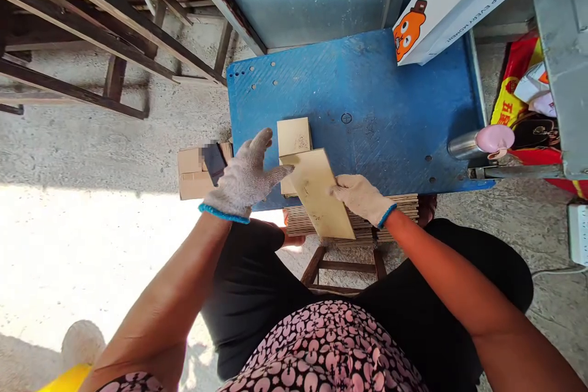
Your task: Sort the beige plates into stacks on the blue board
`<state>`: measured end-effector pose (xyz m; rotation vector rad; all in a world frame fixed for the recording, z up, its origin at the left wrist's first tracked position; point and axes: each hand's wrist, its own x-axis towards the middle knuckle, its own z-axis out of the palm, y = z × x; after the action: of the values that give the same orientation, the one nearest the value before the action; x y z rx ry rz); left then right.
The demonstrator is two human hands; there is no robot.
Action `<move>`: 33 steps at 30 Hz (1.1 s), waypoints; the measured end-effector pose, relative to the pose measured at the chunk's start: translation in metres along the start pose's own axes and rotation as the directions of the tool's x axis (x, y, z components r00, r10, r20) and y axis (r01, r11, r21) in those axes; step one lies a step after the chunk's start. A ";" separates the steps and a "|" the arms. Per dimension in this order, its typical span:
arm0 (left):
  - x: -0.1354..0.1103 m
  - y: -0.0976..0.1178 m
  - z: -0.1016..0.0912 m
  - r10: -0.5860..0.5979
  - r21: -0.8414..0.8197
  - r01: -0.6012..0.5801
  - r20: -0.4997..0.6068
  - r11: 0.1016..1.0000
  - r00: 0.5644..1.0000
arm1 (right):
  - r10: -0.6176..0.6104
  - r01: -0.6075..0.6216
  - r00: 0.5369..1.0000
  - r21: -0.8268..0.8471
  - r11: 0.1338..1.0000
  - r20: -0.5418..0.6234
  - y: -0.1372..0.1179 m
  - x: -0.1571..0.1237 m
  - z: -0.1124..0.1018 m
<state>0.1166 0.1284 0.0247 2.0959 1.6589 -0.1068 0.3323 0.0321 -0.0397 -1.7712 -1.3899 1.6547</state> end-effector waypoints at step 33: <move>0.046 -0.001 0.107 -0.554 -0.051 0.557 0.073 0.829 0.830 | 0.211 0.000 0.940 0.622 0.783 -0.266 -0.006 0.018 -0.027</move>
<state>0.1516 0.1271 -0.0858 1.4791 2.1562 -0.2830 0.3514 0.0591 -0.0373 -1.6304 -0.5107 1.5347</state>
